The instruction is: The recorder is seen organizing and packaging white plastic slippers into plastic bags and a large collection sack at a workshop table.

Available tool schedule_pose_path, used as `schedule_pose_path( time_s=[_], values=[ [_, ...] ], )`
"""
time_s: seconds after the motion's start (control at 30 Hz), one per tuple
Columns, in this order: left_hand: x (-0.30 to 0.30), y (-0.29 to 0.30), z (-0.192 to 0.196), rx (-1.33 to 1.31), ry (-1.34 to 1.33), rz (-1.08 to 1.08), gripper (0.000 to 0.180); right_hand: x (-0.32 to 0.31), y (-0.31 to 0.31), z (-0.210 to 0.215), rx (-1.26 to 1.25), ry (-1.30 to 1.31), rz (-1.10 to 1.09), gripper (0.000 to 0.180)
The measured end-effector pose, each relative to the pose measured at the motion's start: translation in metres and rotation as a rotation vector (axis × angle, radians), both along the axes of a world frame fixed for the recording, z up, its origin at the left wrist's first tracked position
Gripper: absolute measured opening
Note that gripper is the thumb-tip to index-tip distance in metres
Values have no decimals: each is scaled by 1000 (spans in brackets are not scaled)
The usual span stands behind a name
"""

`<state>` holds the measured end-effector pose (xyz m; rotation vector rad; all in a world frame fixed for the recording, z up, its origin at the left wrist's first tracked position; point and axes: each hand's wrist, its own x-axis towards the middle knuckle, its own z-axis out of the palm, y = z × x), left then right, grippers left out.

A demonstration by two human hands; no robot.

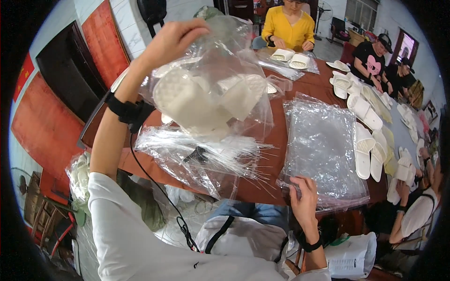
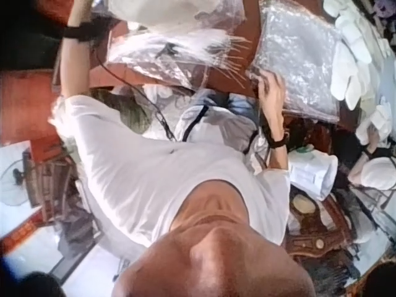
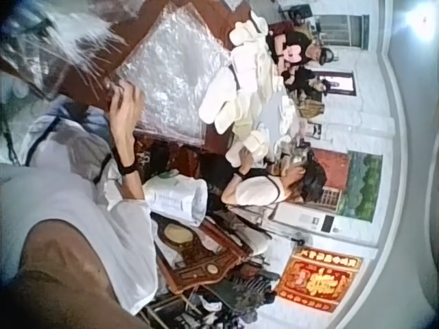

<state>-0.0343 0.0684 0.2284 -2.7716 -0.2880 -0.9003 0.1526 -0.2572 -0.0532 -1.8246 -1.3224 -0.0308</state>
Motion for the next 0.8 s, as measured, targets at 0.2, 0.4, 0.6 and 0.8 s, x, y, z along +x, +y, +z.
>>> schedule_pose_path(
  time_s=[0.2, 0.4, 0.6, 0.8],
  values=[
    [1, 9, 13, 5, 87, -50, 21, 6, 0, -5, 0, -13, 9, 19],
    [-13, 9, 48, 109, -44, 28, 22, 6, -5, -2, 23, 0, 9, 19],
    [-59, -35, 94, 210, -201, 151, 25, 12, -8, 0, 31, 20, 1, 18],
    [-65, -64, 94, 30, -423, 63, 35, 29, -23, 24, 81, 113, -3, 20]
  ],
)
